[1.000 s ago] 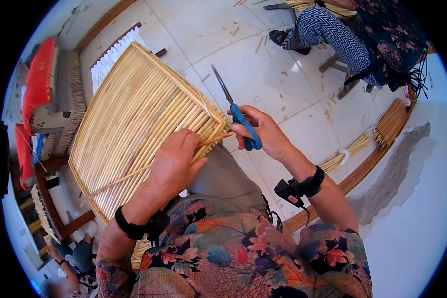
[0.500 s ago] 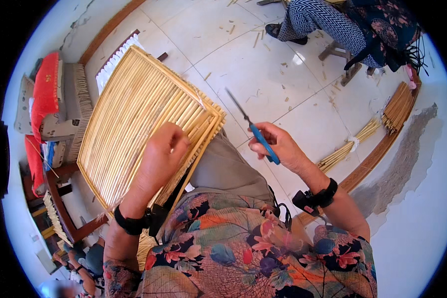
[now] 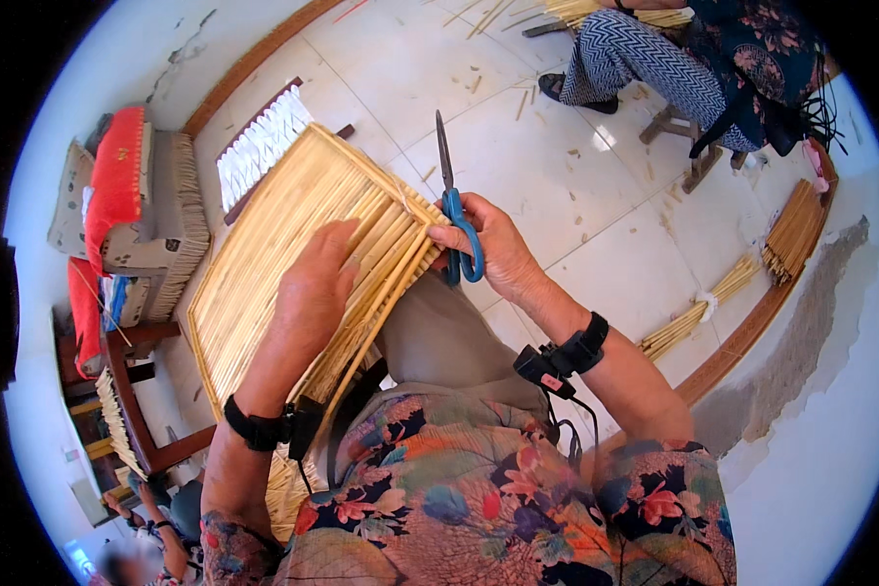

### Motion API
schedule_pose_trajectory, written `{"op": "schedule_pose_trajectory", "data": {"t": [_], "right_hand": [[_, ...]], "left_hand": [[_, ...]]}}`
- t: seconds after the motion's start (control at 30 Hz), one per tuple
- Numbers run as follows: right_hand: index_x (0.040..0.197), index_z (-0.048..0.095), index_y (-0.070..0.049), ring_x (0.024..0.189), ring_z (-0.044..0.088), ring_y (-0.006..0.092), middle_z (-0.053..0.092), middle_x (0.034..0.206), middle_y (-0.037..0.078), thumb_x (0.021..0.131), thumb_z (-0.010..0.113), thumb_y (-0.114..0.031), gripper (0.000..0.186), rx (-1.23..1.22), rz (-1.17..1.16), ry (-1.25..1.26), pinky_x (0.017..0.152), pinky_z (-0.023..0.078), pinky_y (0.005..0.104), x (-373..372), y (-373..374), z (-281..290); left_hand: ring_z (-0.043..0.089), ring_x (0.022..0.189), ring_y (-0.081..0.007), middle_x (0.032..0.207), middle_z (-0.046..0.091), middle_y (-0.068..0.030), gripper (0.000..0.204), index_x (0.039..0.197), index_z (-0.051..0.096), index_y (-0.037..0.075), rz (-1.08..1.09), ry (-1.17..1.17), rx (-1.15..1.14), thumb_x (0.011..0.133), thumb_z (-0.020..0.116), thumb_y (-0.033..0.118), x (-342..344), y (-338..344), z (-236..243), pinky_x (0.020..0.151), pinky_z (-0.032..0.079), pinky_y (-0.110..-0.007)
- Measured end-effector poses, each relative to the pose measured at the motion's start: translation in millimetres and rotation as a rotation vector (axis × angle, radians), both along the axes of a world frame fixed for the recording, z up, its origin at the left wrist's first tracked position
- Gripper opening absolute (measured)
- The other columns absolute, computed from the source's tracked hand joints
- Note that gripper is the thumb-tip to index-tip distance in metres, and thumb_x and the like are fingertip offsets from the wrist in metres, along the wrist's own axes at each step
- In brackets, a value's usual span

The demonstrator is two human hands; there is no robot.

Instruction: The person weaves a rectangular bamboo basket by hand, threading thin bamboo strips through the frame and securing them with a string. They use scissors to trim excess material and a small tool to adjust the weave.

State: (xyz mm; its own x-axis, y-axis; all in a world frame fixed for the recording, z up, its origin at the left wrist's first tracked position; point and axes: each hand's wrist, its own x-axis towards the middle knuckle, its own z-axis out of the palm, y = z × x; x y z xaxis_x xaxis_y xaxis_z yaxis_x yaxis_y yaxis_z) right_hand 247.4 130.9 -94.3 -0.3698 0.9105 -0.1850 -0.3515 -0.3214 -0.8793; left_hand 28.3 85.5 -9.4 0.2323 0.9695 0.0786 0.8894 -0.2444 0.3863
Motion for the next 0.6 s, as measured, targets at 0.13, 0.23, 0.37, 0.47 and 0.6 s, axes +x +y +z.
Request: {"op": "schedule_pose_trajectory", "data": {"t": [0.13,0.23,0.37,0.47,0.6], "right_hand": [[0.111,0.051,0.001,0.072,0.066,0.0164,0.063,0.092,0.01,0.084,0.075,-0.029,0.047,-0.103,0.025,0.037,0.064,0.059,0.029,-6.9,0.1,17.3],[0.111,0.05,0.002,0.066,0.067,0.019,0.063,0.092,0.013,0.083,0.076,-0.03,0.049,-0.161,0.058,0.026,0.062,0.059,0.0305,-10.8,0.6,31.2],[0.112,0.049,0.003,0.066,0.068,0.0204,0.064,0.092,0.014,0.084,0.075,-0.028,0.049,-0.208,0.055,-0.005,0.059,0.059,0.0313,-21.9,5.2,48.4],[0.113,0.048,0.004,0.068,0.069,0.0213,0.063,0.092,0.015,0.085,0.074,-0.026,0.049,-0.226,0.035,-0.034,0.059,0.059,0.0313,-29.6,5.6,44.7],[0.115,0.047,0.005,0.072,0.069,0.0227,0.063,0.092,0.015,0.087,0.072,-0.023,0.047,-0.198,0.02,0.021,0.062,0.059,0.0324,-36.1,8.6,46.0]], "left_hand": [[0.06,0.103,-0.0398,0.125,0.054,-0.0209,0.037,0.125,0.054,0.004,-0.103,-0.093,0.009,0.089,0.06,0.008,-7.6,0.0,2.0,0.087,0.049,-0.043],[0.059,0.104,-0.0393,0.118,0.057,-0.0223,0.045,0.123,0.054,0.001,-0.072,-0.189,-0.223,0.085,0.069,0.018,-9.3,0.0,25.7,0.088,0.048,-0.041],[0.058,0.101,-0.0423,0.108,0.061,-0.0227,0.056,0.109,0.055,-0.005,-0.113,0.015,-0.261,0.077,0.076,0.036,-0.4,2.6,40.7,0.085,0.048,-0.046],[0.056,0.107,-0.042,0.108,0.062,-0.0229,0.051,0.104,0.056,-0.005,-0.227,0.154,-0.077,0.077,0.076,0.033,-18.0,13.0,24.5,0.088,0.045,-0.049],[0.059,0.103,-0.0408,0.105,0.063,-0.0224,0.044,0.105,0.058,-0.003,-0.388,0.202,0.126,0.077,0.075,0.026,-39.8,35.6,10.9,0.083,0.048,-0.046]]}}
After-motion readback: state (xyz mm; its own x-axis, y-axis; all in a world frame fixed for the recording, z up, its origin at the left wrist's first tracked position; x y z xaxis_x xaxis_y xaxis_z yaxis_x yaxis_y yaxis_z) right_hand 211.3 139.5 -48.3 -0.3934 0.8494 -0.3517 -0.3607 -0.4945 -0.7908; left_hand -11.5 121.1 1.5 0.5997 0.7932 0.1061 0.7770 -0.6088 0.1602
